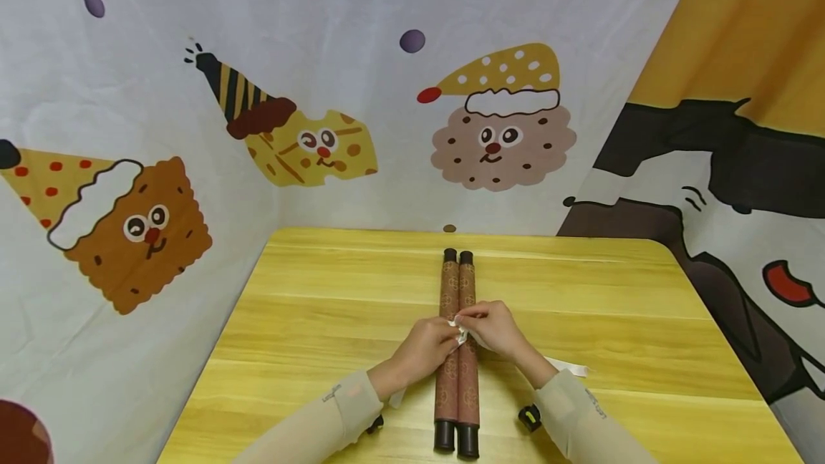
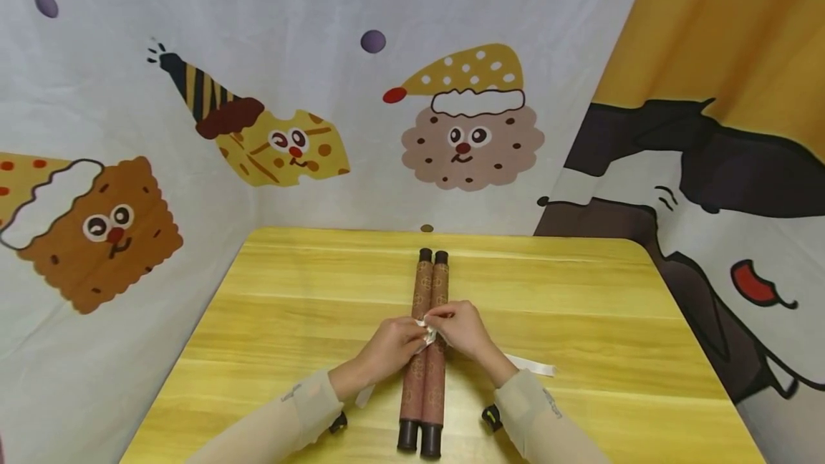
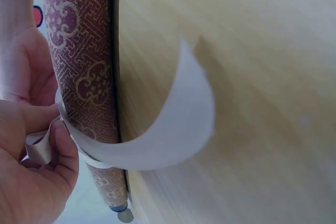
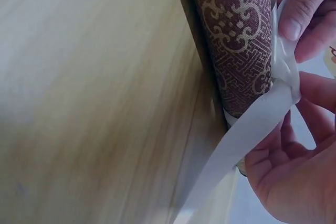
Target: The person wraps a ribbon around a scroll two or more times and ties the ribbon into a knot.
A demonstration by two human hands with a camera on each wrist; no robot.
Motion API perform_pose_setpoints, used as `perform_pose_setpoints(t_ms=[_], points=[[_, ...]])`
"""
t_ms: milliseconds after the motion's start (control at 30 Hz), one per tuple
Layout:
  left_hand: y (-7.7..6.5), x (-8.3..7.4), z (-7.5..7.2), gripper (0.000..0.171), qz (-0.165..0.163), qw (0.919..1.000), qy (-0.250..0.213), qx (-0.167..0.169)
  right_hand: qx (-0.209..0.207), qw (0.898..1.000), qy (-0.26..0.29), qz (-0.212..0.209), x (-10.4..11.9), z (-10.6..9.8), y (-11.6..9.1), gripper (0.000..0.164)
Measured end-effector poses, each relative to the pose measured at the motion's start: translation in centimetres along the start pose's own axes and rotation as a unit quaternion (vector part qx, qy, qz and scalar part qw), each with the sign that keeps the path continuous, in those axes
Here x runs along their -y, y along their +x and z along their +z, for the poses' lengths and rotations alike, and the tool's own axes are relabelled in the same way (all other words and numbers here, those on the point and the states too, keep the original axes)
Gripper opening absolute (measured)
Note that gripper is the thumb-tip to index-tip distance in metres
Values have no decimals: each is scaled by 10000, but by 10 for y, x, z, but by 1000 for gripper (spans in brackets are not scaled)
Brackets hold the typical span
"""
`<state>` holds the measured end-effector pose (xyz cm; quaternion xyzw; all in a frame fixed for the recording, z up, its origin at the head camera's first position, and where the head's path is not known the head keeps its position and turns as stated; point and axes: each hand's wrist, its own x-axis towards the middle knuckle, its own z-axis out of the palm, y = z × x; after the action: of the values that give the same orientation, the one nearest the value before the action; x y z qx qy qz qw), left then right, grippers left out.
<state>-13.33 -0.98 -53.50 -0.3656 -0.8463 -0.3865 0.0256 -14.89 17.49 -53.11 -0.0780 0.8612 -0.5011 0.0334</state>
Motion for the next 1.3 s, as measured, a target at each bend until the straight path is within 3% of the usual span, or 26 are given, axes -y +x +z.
perform_pose_setpoints(t_ms=[367, 600, 800, 1300], points=[[-11, 8, -10, 19, -832, 9943, -588, -324, -440, 9924, 913, 698, 3, -6, 0, 14], [-17, 14, -17, 18, -946, 9918, -656, -561, -414, 9868, 1358, 775, 1, -10, -1, 20], [-20, 17, -21, 18, -1147, 9893, -746, -509, -453, 9822, 1557, 953, 3, -13, -4, 26], [-25, 22, -28, 15, -1243, 9871, -889, -477, -510, 9666, 2131, 1329, -5, -24, -6, 34]])
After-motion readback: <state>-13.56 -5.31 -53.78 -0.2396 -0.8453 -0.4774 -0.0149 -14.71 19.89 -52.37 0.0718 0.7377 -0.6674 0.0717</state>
